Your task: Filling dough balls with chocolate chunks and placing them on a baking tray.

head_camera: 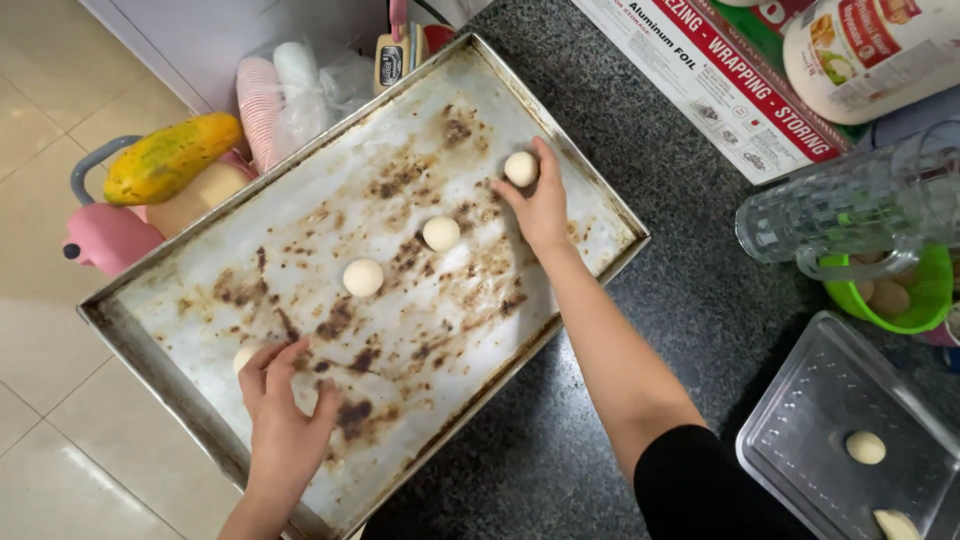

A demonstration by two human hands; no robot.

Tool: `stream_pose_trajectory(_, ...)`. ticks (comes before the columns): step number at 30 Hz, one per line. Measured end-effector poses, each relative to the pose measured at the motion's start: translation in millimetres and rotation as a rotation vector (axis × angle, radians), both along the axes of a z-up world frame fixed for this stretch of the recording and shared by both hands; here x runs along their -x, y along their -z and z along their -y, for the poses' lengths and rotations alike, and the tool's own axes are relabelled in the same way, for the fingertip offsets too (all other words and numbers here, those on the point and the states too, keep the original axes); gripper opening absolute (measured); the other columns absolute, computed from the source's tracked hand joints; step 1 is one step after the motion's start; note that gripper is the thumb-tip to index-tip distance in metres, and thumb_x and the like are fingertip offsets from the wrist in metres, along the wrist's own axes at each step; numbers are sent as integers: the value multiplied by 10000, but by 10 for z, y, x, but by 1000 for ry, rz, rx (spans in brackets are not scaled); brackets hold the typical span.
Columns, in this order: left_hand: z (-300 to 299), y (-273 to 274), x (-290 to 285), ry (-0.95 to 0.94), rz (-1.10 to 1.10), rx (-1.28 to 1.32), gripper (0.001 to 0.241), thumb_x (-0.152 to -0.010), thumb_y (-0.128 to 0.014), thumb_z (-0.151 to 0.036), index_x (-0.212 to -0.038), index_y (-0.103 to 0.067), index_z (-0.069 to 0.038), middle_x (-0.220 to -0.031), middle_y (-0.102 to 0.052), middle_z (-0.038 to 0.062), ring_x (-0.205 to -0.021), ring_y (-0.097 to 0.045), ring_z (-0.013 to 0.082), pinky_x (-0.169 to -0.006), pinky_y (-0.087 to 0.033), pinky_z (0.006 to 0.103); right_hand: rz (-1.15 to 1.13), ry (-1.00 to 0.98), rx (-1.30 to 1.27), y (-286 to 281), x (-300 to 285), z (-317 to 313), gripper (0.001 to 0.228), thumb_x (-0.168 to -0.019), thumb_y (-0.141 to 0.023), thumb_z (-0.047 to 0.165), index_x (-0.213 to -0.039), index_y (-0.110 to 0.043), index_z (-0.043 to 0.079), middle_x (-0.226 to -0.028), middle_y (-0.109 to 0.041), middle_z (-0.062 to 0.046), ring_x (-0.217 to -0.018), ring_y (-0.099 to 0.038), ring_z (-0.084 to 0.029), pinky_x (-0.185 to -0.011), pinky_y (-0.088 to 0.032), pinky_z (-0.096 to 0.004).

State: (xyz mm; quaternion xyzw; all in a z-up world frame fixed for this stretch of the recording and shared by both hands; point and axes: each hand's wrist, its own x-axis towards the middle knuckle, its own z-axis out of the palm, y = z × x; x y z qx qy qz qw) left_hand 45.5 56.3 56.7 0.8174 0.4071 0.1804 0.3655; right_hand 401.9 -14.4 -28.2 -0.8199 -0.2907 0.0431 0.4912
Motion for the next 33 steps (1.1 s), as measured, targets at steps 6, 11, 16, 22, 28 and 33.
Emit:
stream_pose_trajectory(6,18,7,53,-5,-6,15,515,-717,-629,-42,-1209,-477,-35,-1235,-359,170,-1084,-438,290,-900,-406,362,166,37,-8,-277,564,19,607,-817,-674,268,-1292,-383,27,-1331,-430,-149,-1247,-400,-291,-1077,-314,-464)
stream_pose_trajectory(11,10,21,65,6,4,-18,509,-705,-626,-45,-1195,-488,-34,-1221,-378,191,-1082,-422,314,-894,-395,370,26,-294,19,-181,946,-59,698,-732,-737,190,-1315,-374,68,-1370,-390,-146,-1265,-397,-309,-1059,-327,-448)
stream_pose_trajectory(16,20,3,86,8,32,-13,520,-702,-612,-34,-1204,-477,-30,-1228,-367,184,-1062,-413,296,-885,-392,356,-33,-232,-22,-189,1028,-153,516,-735,-714,118,-1202,-498,71,-1186,-562,-76,-1033,-590,-227,-879,-470,-304)
stream_pose_trajectory(22,2,87,168,-42,-29,11,535,-699,-634,-59,-1212,-487,-21,-1237,-368,200,-1088,-419,325,-901,-398,376,-3,-182,-149,-124,914,-192,450,-731,-701,31,-1143,-523,64,-1189,-544,-70,-1022,-576,-209,-878,-480,-285)
stream_pose_trajectory(28,16,75,170,-28,9,5,542,-705,-630,-49,-1222,-469,-26,-1239,-358,192,-1068,-424,311,-895,-401,372,33,-262,-41,-71,877,-137,525,-713,-730,81,-1179,-488,82,-1206,-531,-77,-1077,-556,-239,-919,-446,-321)
stream_pose_trajectory(33,-13,54,225,-61,-22,47,529,-726,-615,-77,-1229,-455,-40,-1292,-311,195,-1164,-381,341,-939,-369,395,-125,-141,-102,-373,1185,-113,654,-715,-744,159,-1274,-412,88,-1382,-386,-122,-1291,-365,-317,-1100,-271,-524)
